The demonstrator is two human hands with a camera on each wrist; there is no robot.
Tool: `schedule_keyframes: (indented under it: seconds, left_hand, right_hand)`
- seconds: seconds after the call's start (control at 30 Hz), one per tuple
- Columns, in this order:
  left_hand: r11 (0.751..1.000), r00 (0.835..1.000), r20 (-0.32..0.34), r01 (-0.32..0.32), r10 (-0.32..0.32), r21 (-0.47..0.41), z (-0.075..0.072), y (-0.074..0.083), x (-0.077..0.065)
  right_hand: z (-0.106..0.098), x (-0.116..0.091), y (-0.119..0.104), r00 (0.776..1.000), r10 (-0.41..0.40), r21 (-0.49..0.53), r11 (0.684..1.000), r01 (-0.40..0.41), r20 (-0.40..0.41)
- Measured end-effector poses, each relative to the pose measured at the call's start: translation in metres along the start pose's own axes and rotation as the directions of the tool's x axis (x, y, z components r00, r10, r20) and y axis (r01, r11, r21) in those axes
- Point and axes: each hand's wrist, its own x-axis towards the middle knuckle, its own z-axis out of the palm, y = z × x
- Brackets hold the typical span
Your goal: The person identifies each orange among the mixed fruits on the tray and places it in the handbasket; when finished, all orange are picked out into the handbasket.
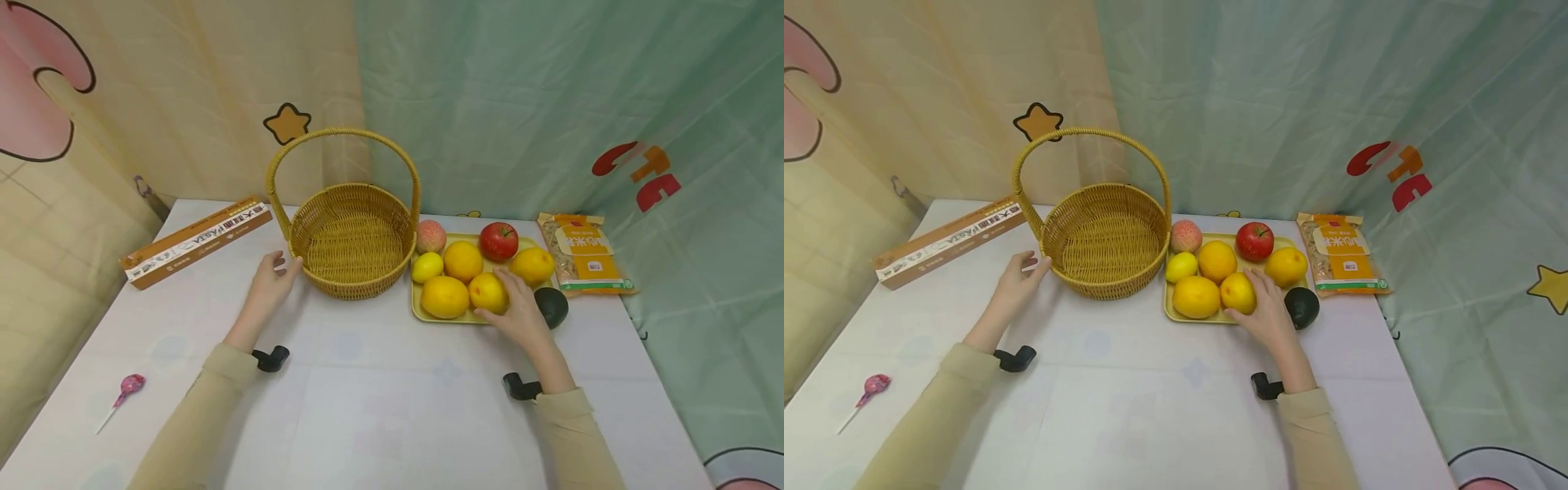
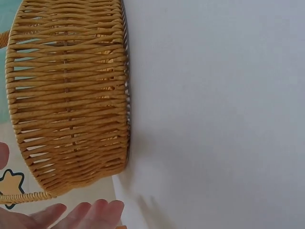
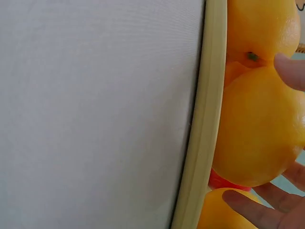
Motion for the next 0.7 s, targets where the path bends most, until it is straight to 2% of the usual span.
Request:
schedule_keyframes:
  seconds: [0.2,0.33,0.43,0.53,0.7]
  left_hand:
    - [0.988,0.997,0.032,0.075,-0.071,-0.137,0.011,0.002,0.006]
    - [0.957,0.993,0.029,0.12,-0.116,-0.263,0.019,0.009,0.008]
    - [0.938,0.992,0.017,0.127,-0.129,-0.321,0.023,0.013,0.007]
    - [0.93,0.992,0.006,0.118,-0.123,-0.349,0.025,0.015,0.004]
    - [0.936,0.993,0.002,0.11,-0.116,-0.334,0.025,0.018,0.001]
  right_hand:
    - [0.005,0.003,0.001,0.999,0.036,0.043,0.998,-0.037,0.017]
    - [0.007,0.005,0.002,0.998,0.065,0.078,0.995,-0.066,0.014]
    - [0.009,0.007,0.003,0.997,0.076,0.085,0.993,-0.076,0.003]
    - [0.009,0.007,0.003,0.997,0.079,0.091,0.993,-0.078,-0.009]
    - [0.007,0.006,0.004,0.994,0.11,0.117,0.987,-0.106,-0.025]
